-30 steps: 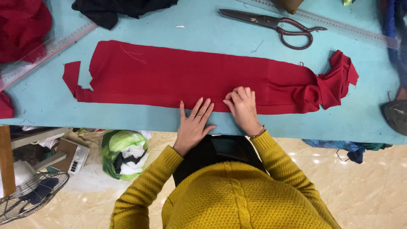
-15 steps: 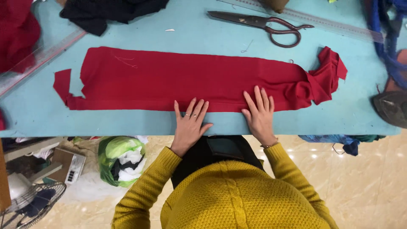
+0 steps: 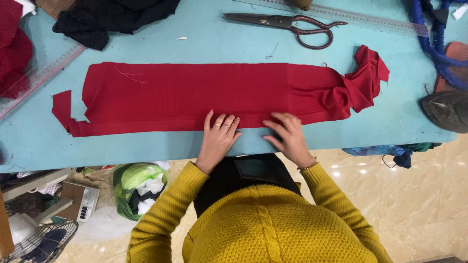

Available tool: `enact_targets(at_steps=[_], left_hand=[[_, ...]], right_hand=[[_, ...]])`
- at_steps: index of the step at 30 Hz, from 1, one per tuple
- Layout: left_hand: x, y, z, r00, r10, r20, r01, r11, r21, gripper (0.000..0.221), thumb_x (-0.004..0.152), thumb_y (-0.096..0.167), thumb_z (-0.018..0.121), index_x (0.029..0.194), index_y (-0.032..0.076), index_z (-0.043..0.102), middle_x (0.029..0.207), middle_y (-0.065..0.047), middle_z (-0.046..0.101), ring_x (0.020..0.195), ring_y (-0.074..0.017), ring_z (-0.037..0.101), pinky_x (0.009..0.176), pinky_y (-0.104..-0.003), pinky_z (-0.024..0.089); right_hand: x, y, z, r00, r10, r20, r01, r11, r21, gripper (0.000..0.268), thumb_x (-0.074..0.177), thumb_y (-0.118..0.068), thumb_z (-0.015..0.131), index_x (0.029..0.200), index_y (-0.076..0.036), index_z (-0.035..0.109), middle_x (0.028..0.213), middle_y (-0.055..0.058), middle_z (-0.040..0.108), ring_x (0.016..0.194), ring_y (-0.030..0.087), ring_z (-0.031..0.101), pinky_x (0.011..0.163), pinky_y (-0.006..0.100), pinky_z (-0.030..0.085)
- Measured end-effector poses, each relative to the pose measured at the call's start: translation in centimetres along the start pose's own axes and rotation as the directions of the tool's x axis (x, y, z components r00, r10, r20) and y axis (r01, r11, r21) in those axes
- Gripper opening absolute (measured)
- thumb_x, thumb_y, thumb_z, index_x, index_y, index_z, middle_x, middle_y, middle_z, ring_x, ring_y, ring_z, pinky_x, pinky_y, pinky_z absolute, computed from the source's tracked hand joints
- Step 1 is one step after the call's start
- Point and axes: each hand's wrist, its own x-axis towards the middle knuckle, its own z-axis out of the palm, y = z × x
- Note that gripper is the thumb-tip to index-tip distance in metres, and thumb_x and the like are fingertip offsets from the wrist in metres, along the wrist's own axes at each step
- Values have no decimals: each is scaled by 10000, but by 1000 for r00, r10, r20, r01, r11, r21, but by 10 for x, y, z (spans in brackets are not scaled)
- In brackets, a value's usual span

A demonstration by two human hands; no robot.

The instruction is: Folding and ironing a strip of red fabric to create a pressed crease

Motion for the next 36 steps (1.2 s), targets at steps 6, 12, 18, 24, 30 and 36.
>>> enact_targets(at_steps=[6, 12, 18, 24, 30, 36], left_hand=[[5, -26, 28, 997, 16, -72, -22, 997, -77, 125, 1031, 290, 614, 1023, 225, 720, 1013, 50, 628, 1011, -173, 627, 957, -448, 498], [34, -34, -6, 981, -155, 115, 189, 895, -405, 107, 1004, 284, 645, 1024, 195, 701, 811, 4, 666, 865, -220, 660, 837, -393, 495], [29, -33, 1, 979, -150, 135, 190, 915, -357, 476, 740, 476, 834, 1125, 227, 706, 927, 16, 670, 944, -220, 623, 874, -417, 456], [33, -31, 4, 967, -157, 199, 219, 912, -346, 215, 842, 230, 792, 1030, 225, 689, 890, 22, 638, 935, -208, 619, 909, -399, 441], [30, -33, 11, 946, -194, 259, 281, 890, -358, 290, 766, 155, 835, 998, 232, 679, 894, 36, 631, 957, -215, 615, 945, -418, 428], [34, -28, 0, 980, -110, 163, 156, 940, -304, 314, 780, 135, 811, 1053, 221, 682, 918, 6, 633, 947, -214, 621, 921, -392, 461]], right_hand=[[29, 18, 32, 999, -51, 17, 52, 998, -34, 108, 955, -366, 742, 1040, -299, 740, 1104, -90, 571, 1061, 177, 528, 891, 359, 425], [65, 14, 15, 989, 91, 112, -113, 973, 202, 89, 1016, -238, 685, 1042, -154, 697, 943, 30, 705, 932, 266, 637, 858, 402, 482], [77, 8, 7, 964, 183, 193, -216, 963, 163, 71, 1026, -244, 662, 1052, -181, 681, 871, 10, 724, 919, 240, 660, 869, 398, 499], [75, 5, 4, 976, 113, 185, -153, 964, 218, 103, 1006, -224, 689, 1060, -137, 681, 893, 75, 703, 918, 297, 635, 827, 418, 487], [76, -38, -26, 986, 32, 166, -51, 992, 112, 516, 796, -406, 865, 1198, -137, 684, 1010, 83, 632, 1001, 291, 560, 880, 448, 434], [66, -20, 9, 987, -161, 10, 162, 984, -73, 178, 903, -223, 787, 1056, -166, 716, 964, 30, 615, 967, 234, 572, 875, 391, 417]])
